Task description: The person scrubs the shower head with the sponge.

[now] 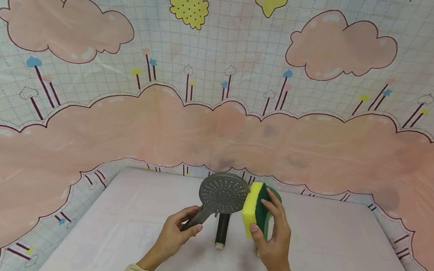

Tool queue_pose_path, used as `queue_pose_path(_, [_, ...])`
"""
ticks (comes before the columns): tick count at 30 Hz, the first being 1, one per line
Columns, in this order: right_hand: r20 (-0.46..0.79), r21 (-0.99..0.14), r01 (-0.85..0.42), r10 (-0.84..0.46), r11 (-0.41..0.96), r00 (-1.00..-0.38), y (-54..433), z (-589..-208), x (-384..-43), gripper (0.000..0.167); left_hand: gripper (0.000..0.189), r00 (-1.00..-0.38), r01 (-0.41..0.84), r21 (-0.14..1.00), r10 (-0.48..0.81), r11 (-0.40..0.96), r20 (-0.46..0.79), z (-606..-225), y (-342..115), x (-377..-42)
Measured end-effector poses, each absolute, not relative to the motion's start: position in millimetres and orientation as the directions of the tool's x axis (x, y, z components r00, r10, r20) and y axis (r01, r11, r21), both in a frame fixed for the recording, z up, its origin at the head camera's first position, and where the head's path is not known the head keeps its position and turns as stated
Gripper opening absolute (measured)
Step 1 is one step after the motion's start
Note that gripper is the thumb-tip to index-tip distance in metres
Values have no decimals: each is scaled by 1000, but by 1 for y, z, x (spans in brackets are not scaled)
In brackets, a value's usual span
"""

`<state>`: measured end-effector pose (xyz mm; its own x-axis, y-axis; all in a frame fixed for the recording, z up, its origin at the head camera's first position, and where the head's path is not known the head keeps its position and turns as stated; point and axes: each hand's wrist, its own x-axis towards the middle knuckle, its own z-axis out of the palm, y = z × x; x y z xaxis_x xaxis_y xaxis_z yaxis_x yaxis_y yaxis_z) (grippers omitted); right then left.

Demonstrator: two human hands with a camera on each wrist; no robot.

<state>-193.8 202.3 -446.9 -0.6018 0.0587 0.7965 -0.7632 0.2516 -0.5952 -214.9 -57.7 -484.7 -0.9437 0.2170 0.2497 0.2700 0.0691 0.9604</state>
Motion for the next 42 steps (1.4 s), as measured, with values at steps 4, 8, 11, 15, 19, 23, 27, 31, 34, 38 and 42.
queue_pose_path(4, [779,-623,-760,62,186,-624,201,-447,-195,49,46,-941,267,962,232,51,248,-484,-58,-215])
queue_pose_path(8, [790,-612,-784,59,101,-610,201,-448,-197,48,45,-944,263,963,220,61,244,-484,-57,-215])
queue_pose_path(11, [764,-646,-759,71,86,-642,202,-450,-196,47,42,-943,274,960,215,64,255,-486,-57,-216])
queue_pose_path(15, [659,-752,-646,121,130,-742,205,-448,-193,45,39,-925,318,947,237,56,296,-488,-57,-218])
queue_pose_path(19, [590,-808,-578,158,114,-792,205,-445,-192,44,38,-916,346,937,238,56,324,-490,-58,-220])
queue_pose_path(23, [566,-824,-561,178,82,-805,205,-444,-192,43,39,-922,337,940,223,56,317,-492,-58,-221])
queue_pose_path(27, [549,-830,-558,193,10,-813,206,-444,-192,40,38,-931,310,950,214,37,296,-493,-58,-221])
queue_pose_path(31, [543,-831,-555,185,-19,-819,208,-444,-192,40,39,-935,311,949,197,50,296,-494,-57,-220])
queue_pose_path(34, [524,-844,-536,189,-15,-830,209,-444,-194,39,40,-937,324,942,167,91,307,-493,-55,-220])
queue_pose_path(38, [464,-883,-469,219,29,-859,211,-445,-196,36,41,-945,318,937,128,144,301,-492,-53,-219])
queue_pose_path(42, [411,-911,-400,239,97,-880,212,-445,-198,35,41,-948,313,934,114,171,296,-482,-51,-213])
